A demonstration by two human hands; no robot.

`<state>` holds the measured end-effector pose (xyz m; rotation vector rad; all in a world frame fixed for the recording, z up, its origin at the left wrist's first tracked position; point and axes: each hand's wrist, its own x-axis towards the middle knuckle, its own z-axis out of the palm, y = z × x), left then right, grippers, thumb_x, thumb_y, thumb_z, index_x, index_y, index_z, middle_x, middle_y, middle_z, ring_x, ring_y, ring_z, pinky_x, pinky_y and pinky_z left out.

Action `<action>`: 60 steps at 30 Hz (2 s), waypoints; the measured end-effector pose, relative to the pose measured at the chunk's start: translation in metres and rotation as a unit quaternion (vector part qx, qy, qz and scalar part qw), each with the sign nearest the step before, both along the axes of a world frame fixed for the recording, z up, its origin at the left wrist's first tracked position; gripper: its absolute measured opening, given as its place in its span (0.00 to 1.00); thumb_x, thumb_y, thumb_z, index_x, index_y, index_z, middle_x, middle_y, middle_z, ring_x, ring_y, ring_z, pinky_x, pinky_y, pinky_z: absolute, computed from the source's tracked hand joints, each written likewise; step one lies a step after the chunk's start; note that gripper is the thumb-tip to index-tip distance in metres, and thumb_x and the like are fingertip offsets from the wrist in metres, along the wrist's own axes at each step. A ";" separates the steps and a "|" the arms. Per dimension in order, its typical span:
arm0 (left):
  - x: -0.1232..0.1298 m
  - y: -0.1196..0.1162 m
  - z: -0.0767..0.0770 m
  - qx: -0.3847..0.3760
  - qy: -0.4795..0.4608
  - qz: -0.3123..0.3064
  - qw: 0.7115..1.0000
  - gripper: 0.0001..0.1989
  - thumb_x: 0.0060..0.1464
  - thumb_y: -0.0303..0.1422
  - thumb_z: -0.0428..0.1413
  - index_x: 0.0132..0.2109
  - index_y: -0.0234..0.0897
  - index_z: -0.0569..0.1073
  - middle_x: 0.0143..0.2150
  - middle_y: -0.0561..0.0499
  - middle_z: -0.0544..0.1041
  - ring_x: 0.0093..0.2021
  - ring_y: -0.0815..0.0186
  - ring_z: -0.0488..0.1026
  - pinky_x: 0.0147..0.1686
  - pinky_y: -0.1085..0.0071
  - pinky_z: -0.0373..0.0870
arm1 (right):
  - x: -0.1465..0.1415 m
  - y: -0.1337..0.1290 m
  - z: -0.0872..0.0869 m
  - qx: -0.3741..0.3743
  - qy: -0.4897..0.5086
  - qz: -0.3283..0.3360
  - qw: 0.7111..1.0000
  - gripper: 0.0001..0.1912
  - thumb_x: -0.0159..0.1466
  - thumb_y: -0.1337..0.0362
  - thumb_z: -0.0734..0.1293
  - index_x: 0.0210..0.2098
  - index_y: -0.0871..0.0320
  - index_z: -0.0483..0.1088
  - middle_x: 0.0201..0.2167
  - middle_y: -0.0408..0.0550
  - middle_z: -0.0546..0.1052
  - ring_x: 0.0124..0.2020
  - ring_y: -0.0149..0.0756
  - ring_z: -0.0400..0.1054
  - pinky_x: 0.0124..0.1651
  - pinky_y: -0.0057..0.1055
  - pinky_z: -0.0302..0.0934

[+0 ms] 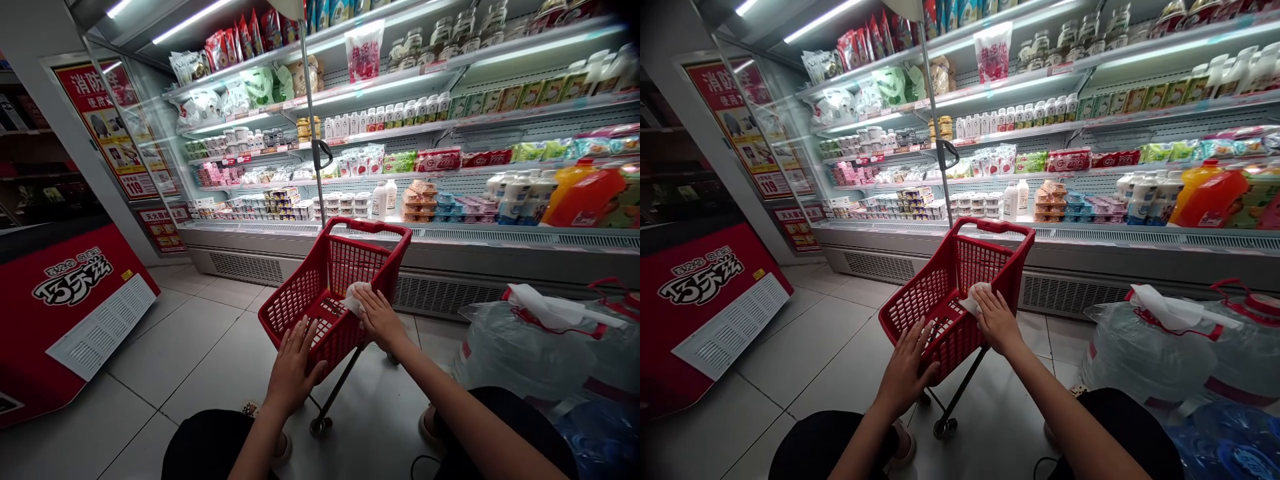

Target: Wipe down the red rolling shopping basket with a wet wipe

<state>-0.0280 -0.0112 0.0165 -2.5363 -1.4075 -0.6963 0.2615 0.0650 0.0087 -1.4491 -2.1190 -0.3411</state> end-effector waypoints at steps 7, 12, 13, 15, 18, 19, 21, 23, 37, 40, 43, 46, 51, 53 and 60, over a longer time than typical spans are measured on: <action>0.036 -0.002 -0.011 0.016 -0.041 0.009 0.999 0.50 0.66 0.43 0.56 0.78 0.40 0.31 0.79 0.38 0.49 0.78 0.51 0.48 0.74 0.47 0.49 | -0.058 -0.064 -0.011 -0.003 -0.008 0.113 0.994 0.34 0.76 0.65 0.53 0.78 0.51 0.40 0.77 0.40 0.50 0.78 0.36 0.41 0.78 0.45 0.42; 0.044 -0.006 -0.011 0.012 -0.011 -0.021 1.000 0.48 0.67 0.43 0.55 0.79 0.40 0.31 0.79 0.41 0.48 0.78 0.53 0.47 0.73 0.49 0.51 | -0.032 -0.077 -0.008 -0.008 -0.048 0.172 0.984 0.36 0.75 0.66 0.54 0.78 0.50 0.36 0.76 0.41 0.52 0.77 0.34 0.45 0.78 0.46 0.41; 0.041 -0.004 -0.011 0.013 0.007 -0.034 0.999 0.48 0.67 0.44 0.55 0.79 0.41 0.33 0.80 0.43 0.49 0.78 0.54 0.47 0.73 0.51 0.52 | -0.021 -0.073 -0.007 -0.008 -0.051 0.166 0.985 0.36 0.75 0.66 0.54 0.78 0.49 0.36 0.76 0.41 0.53 0.77 0.34 0.46 0.78 0.47 0.41; 0.030 0.002 -0.009 0.024 0.039 -0.038 0.998 0.46 0.67 0.44 0.55 0.79 0.45 0.36 0.79 0.48 0.50 0.78 0.55 0.47 0.74 0.52 0.51 | 0.003 -0.059 -0.005 -0.008 -0.048 0.135 0.990 0.35 0.76 0.66 0.53 0.78 0.47 0.37 0.76 0.41 0.55 0.76 0.33 0.49 0.78 0.48 0.41; 0.016 0.016 -0.010 0.050 0.049 0.015 0.997 0.41 0.69 0.43 0.53 0.79 0.51 0.39 0.79 0.52 0.53 0.78 0.55 0.48 0.74 0.50 0.50 | 0.029 -0.040 -0.006 -0.014 -0.035 0.076 0.996 0.32 0.78 0.64 0.50 0.78 0.45 0.37 0.76 0.41 0.55 0.75 0.32 0.49 0.77 0.48 0.43; 0.013 0.020 -0.011 0.054 0.047 0.030 0.997 0.39 0.70 0.43 0.51 0.78 0.53 0.40 0.79 0.53 0.53 0.77 0.55 0.50 0.74 0.50 0.51 | 0.033 -0.037 -0.007 -0.016 -0.029 0.062 0.998 0.31 0.78 0.63 0.50 0.78 0.46 0.37 0.76 0.41 0.55 0.76 0.33 0.48 0.77 0.49 0.44; 0.014 0.028 -0.014 0.057 0.042 0.042 0.997 0.36 0.71 0.44 0.49 0.78 0.56 0.42 0.78 0.55 0.55 0.76 0.56 0.55 0.73 0.50 0.52 | 0.031 -0.038 -0.010 -0.018 -0.016 0.043 0.999 0.31 0.78 0.62 0.50 0.78 0.48 0.38 0.76 0.42 0.54 0.77 0.35 0.46 0.76 0.49 0.46; 0.020 0.032 -0.017 0.061 0.034 0.047 0.996 0.34 0.72 0.45 0.48 0.77 0.59 0.43 0.77 0.56 0.57 0.73 0.56 0.60 0.73 0.50 0.54 | 0.020 -0.048 -0.014 -0.018 -0.006 0.036 0.999 0.31 0.78 0.63 0.50 0.78 0.49 0.38 0.76 0.43 0.53 0.77 0.36 0.46 0.76 0.48 0.47; 0.064 0.007 -0.019 0.068 0.032 0.040 0.996 0.37 0.71 0.40 0.49 0.79 0.50 0.40 0.78 0.50 0.55 0.72 0.56 0.63 0.70 0.52 0.58 | 0.004 -0.107 -0.031 0.009 -0.044 0.049 0.998 0.37 0.75 0.65 0.54 0.78 0.47 0.35 0.77 0.38 0.51 0.77 0.41 0.44 0.76 0.47 0.47; 0.047 0.010 -0.018 0.083 0.027 0.043 0.995 0.37 0.72 0.43 0.48 0.79 0.49 0.39 0.79 0.50 0.53 0.76 0.57 0.56 0.72 0.54 0.56 | 0.016 -0.108 -0.038 0.019 -0.013 0.005 1.000 0.37 0.75 0.65 0.53 0.79 0.49 0.33 0.77 0.41 0.51 0.77 0.42 0.44 0.75 0.48 0.48; 0.040 0.012 -0.019 0.085 0.029 0.050 0.995 0.36 0.72 0.42 0.48 0.79 0.51 0.41 0.79 0.52 0.52 0.77 0.56 0.52 0.74 0.52 0.52 | 0.016 -0.109 -0.042 0.029 0.013 -0.037 0.999 0.38 0.74 0.66 0.52 0.79 0.51 0.31 0.77 0.44 0.50 0.77 0.44 0.44 0.75 0.50 0.48; 0.048 0.008 -0.021 0.080 0.024 0.050 0.995 0.38 0.70 0.44 0.51 0.79 0.49 0.43 0.79 0.51 0.52 0.78 0.54 0.49 0.74 0.50 0.53 | 0.001 -0.107 -0.040 0.030 0.003 -0.035 0.999 0.40 0.73 0.68 0.53 0.79 0.53 0.30 0.77 0.45 0.50 0.77 0.45 0.44 0.76 0.50 0.46; 0.062 -0.001 -0.025 0.076 0.017 0.041 0.996 0.45 0.65 0.38 0.55 0.79 0.43 0.39 0.78 0.48 0.54 0.78 0.53 0.48 0.74 0.50 0.54 | -0.053 -0.097 -0.035 0.042 -0.013 0.023 0.999 0.46 0.67 0.72 0.57 0.78 0.56 0.28 0.77 0.47 0.50 0.77 0.44 0.47 0.76 0.48 0.46; 0.060 -0.003 -0.025 0.073 0.017 0.033 0.997 0.48 0.62 0.31 0.54 0.79 0.40 0.36 0.78 0.47 0.53 0.78 0.54 0.48 0.74 0.50 0.54 | -0.068 -0.093 -0.034 0.045 -0.010 0.036 0.998 0.47 0.66 0.73 0.57 0.78 0.57 0.29 0.77 0.47 0.51 0.77 0.43 0.47 0.76 0.47 0.46; 0.047 -0.005 -0.023 0.081 0.042 0.024 0.996 0.45 0.63 0.26 0.50 0.79 0.40 0.35 0.78 0.49 0.55 0.78 0.58 0.48 0.74 0.52 0.52 | -0.005 -0.101 -0.040 0.033 -0.049 0.043 0.997 0.43 0.69 0.72 0.56 0.79 0.48 0.37 0.77 0.40 0.51 0.77 0.41 0.45 0.77 0.47 0.43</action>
